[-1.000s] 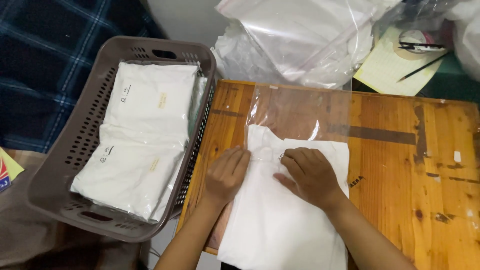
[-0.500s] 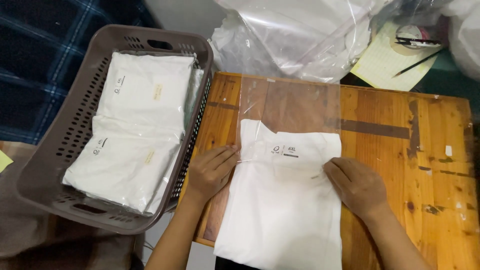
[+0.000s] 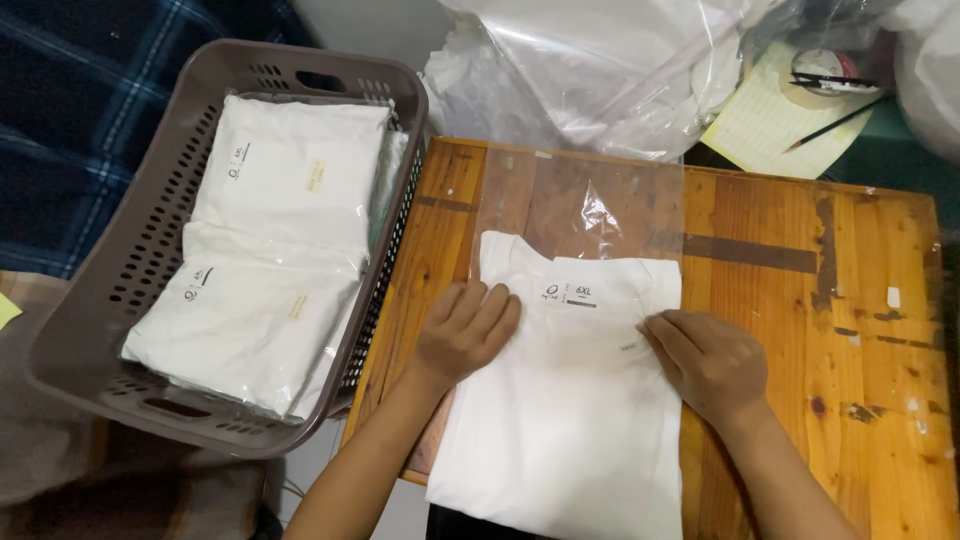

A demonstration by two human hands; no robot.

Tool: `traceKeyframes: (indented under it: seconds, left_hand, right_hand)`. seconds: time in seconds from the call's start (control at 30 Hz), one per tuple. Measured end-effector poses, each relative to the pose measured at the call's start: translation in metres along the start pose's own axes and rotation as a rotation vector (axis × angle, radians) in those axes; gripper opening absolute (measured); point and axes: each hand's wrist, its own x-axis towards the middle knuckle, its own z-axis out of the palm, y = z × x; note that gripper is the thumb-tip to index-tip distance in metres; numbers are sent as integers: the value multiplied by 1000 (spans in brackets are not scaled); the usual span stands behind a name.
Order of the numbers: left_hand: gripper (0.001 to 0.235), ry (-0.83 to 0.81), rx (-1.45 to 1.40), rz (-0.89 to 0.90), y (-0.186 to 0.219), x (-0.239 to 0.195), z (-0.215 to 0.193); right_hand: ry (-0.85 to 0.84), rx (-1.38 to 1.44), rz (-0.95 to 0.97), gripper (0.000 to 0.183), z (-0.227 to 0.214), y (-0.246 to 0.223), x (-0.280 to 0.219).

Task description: Folding a white t-shirt and placing it into a clear plastic packaging bag on a wooden table.

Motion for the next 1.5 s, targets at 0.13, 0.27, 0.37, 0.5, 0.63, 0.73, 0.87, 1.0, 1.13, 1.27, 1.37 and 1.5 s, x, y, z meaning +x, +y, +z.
traceKeyframes:
  seconds: [0.13, 0.27, 0.37, 0.5, 0.63, 0.73, 0.87, 1.0, 1.13, 1.27, 1.37, 1.5]
  left_hand:
    - [5, 30, -40, 16, 6, -7, 8]
    - [3, 45, -108, -7, 4, 9, -8]
    - [4, -16, -192, -56, 1, 14, -19]
    - [4, -46, -375, -147, -2, 18, -23]
    - [12, -103, -524, -205, -4, 13, -19]
    - [16, -139, -487, -178, -2, 13, -19]
    - [17, -144, -439, -120, -2, 9, -17]
    - [12, -124, -208, -58, -2, 5, -13]
    - [19, -227, -13, -69, -10, 5, -14]
    - [13, -302, 63, -81, -11, -12, -14]
    - [14, -336, 125, -120, -13, -21, -12]
    - [16, -442, 110, -124, -12, -29, -12]
  right_hand:
    - [29, 44, 1, 6, -1, 0, 1]
    - [16, -2, 1, 7, 4, 1, -6]
    - [30, 0, -16, 6, 5, 2, -5]
    - [-13, -6, 0, 8, 7, 3, -9]
    - [-32, -7, -5, 9, 9, 5, -14]
    - [-64, -5, -3, 9, 7, 4, -12]
    - [-65, -3, -17, 10, 6, 3, -9]
    - [67, -9, -23, 6, 5, 0, -8]
    - [63, -116, -95, 9, 8, 5, -13]
    - [52, -199, -87, 19, 2, 4, -8]
    - [-149, -300, 105, 28, -1, 3, -17]
    - [-468, -265, 272, 34, -18, -1, -12]
